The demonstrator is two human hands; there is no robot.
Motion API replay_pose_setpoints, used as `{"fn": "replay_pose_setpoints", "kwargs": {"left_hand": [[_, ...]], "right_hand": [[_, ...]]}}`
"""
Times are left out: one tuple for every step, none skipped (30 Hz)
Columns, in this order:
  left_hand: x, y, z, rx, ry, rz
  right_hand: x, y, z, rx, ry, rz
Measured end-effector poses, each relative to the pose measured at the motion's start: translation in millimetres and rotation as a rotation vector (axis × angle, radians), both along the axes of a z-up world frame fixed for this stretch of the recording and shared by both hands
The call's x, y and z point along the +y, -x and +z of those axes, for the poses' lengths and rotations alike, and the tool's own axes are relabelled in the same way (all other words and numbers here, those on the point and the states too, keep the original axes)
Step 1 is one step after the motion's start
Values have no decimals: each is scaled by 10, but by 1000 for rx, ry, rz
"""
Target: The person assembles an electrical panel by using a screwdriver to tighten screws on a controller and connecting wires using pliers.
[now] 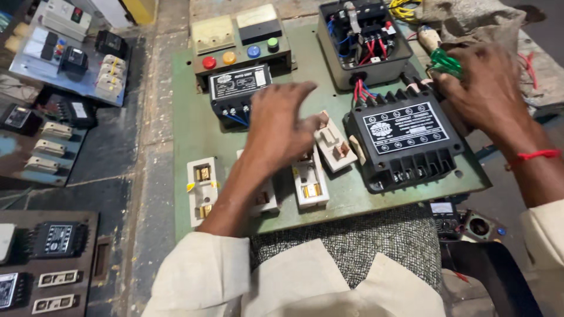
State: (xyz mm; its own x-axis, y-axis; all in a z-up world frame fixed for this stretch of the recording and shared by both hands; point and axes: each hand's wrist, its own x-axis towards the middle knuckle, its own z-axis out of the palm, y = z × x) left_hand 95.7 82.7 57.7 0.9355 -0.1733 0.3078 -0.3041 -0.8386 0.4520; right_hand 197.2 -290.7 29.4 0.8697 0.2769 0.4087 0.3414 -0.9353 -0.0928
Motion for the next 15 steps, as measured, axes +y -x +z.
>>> {"fn": "replay_pose_setpoints", "kwargs": {"left_hand": [[81,29,-29,36,22,-13],[140,64,-56,68,44,-27],[174,94,-76,99,66,-42],[182,125,-95,66,62,-103],[172,154,-106,33,57,-164],[142,171,-109,3,54,-229],[84,168,-99,2,8,-221],[-8,160,-81,2,-36,-215],[-81,164,-52,2,-80,-209],[-128,183,-18,51,-87,-186],[-167,211,15,99,-94,-163],[-191,230,47,147,-102,-139],[-209,235,77,168,-86,-138],[-219,241,96,190,-71,-136],[-222,248,104,212,-55,-134]], "right_hand": [[-10,21,11,35,-21,-22],[-4,43,37,65,-42,-45],[25,79,59,54,-73,-46],[64,138,85,46,-102,-48],[110,200,127,37,-131,-49],[157,270,178,-13,-146,-7],[225,333,229,-64,-160,35],[295,405,279,-113,-172,75],[366,474,330,-85,-152,81],[430,537,390,-59,-132,86],[498,601,446,-32,-113,91],[574,659,496,-59,-83,130],[645,720,542,-85,-53,169],[712,788,575,-110,-24,209],[765,855,602,-84,-35,226]]}}
